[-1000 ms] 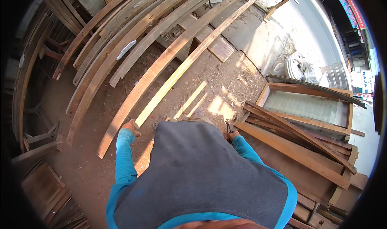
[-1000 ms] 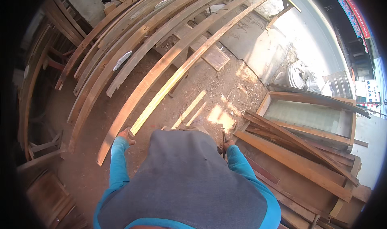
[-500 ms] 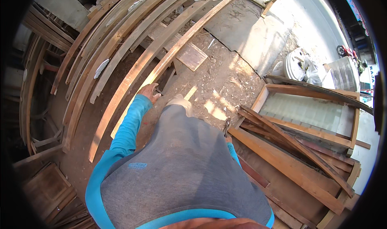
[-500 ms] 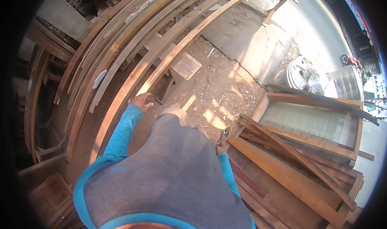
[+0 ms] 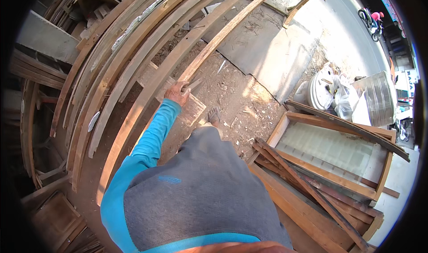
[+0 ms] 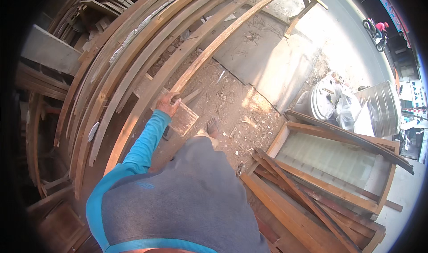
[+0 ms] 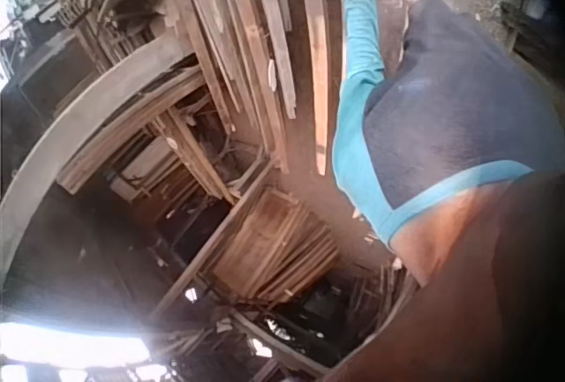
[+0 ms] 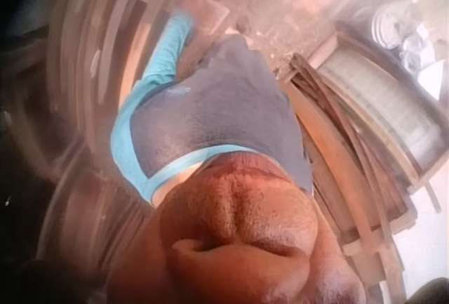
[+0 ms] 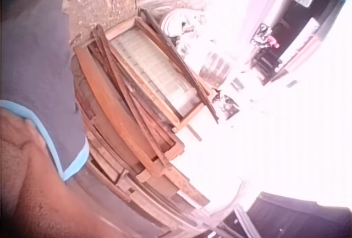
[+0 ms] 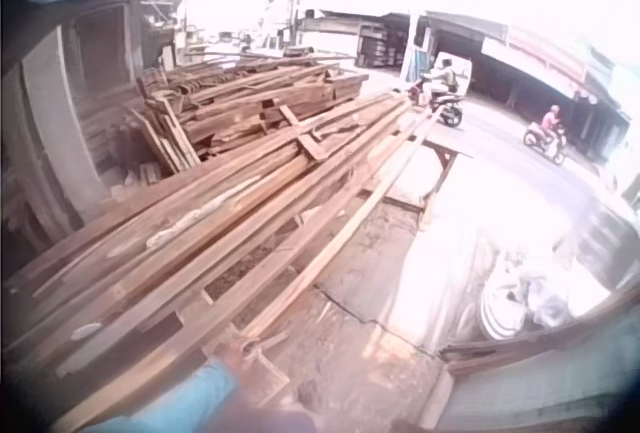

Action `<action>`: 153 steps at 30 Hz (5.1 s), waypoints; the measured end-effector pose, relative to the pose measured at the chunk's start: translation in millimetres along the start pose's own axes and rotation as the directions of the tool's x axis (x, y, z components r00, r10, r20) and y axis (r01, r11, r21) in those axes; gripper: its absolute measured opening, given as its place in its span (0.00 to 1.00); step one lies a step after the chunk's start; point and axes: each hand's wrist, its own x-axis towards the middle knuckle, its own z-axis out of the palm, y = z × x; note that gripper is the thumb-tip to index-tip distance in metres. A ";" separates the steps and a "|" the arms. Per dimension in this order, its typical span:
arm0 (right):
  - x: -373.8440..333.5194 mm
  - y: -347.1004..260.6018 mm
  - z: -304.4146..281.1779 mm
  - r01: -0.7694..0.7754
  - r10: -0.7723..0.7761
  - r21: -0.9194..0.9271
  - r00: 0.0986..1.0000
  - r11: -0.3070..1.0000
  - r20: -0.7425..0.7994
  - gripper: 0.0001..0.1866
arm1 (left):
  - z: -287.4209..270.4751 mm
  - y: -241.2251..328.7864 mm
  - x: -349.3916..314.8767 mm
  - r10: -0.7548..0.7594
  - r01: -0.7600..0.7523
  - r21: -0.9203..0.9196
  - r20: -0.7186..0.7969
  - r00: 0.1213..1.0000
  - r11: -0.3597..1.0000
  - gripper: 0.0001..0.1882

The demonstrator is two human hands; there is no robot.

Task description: The person removes nails from several pieces of salvaged lumber using a pair of pincers. They position the pincers around the head of a nail and pull it out, sometimes using their foot to hold the wood steady.

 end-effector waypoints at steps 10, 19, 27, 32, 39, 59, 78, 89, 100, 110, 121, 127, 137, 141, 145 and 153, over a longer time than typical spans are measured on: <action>74.2 -106.8 -120.8 0.091 -0.017 0.396 0.982 0.914 -0.187 0.21 | 79.6 -39.9 287.6 0.307 -0.213 0.327 -0.271 0.912 0.921 0.22; 209.9 -183.2 -190.6 -0.057 0.042 -0.252 0.997 0.966 -0.065 0.24 | 113.8 -65.6 319.1 0.163 -0.071 0.342 -0.249 0.955 0.937 0.11; 358.6 -264.1 -284.1 0.138 -0.118 -0.353 0.990 0.925 0.078 0.25 | 107.2 -46.8 332.0 0.039 0.083 0.377 -0.304 0.952 0.923 0.07; 446.7 -338.6 -351.1 0.248 -0.243 -0.347 0.968 0.904 0.058 0.26 | 106.5 -47.8 344.5 -0.081 0.275 0.601 -0.330 0.941 0.750 0.08; 531.8 -470.1 -473.2 0.322 -0.309 0.099 0.943 0.941 -0.126 0.17 | 140.9 -21.8 345.7 -0.153 0.366 0.516 -0.408 0.900 0.774 0.12; 566.8 -688.2 -475.0 0.491 -0.370 -0.433 0.866 0.756 0.337 0.25 | 251.7 113.7 559.2 -0.253 0.283 0.087 -0.258 0.932 0.955 0.14; 677.3 -1079.5 -662.2 0.396 -0.270 0.843 0.911 0.364 -0.312 0.14 | 286.9 202.7 551.0 -0.807 0.726 -0.562 0.163 0.567 0.397 0.18; 755.3 -1166.9 -723.1 0.439 -0.213 0.601 0.887 0.668 -0.410 0.59 | 367.8 231.3 615.7 -0.967 0.570 -0.799 0.253 0.033 -0.190 0.21; 765.2 -1202.0 -747.4 0.407 -0.293 0.559 0.912 0.723 -0.285 0.60 | 408.9 201.3 655.9 -0.941 0.121 -0.948 0.266 -0.208 -0.295 0.29; 708.7 -1144.9 -706.6 0.308 -0.568 0.819 0.823 0.484 0.026 0.52 | 365.8 180.9 588.7 -0.935 -0.457 -0.851 -0.102 -0.341 0.260 0.16; 688.1 -1110.1 -683.1 0.324 -0.604 0.790 0.794 0.521 0.073 0.43 | 340.9 199.0 560.0 -0.926 -0.372 -0.882 -0.159 -0.342 0.289 0.35; 669.7 -1080.5 -654.7 0.233 -0.455 0.798 0.888 0.556 0.058 0.28 | 406.5 206.6 597.7 -0.893 -0.276 -0.961 0.149 -0.425 -0.028 0.49; 697.2 -1136.3 -689.1 0.376 -0.405 0.749 0.901 0.545 -0.158 0.39 | 430.8 168.1 612.5 -0.914 -0.252 -0.965 0.160 -0.373 -0.066 0.37; 700.0 -1132.1 -703.6 0.386 -0.426 0.755 0.891 0.530 -0.157 0.39 | 430.3 172.2 611.1 -0.922 -0.215 -0.975 0.129 -0.365 -0.051 0.31; 688.0 -1130.9 -699.0 0.319 -0.416 0.802 0.904 0.505 -0.097 0.33 | 418.0 194.1 588.1 -0.949 -0.350 -0.936 0.078 -0.307 0.036 0.28; 577.0 -1170.7 -738.1 0.302 -0.642 0.919 0.763 0.254 -0.073 0.26 | 289.8 210.7 596.6 -0.891 -0.287 -0.852 -0.368 -0.267 0.438 0.29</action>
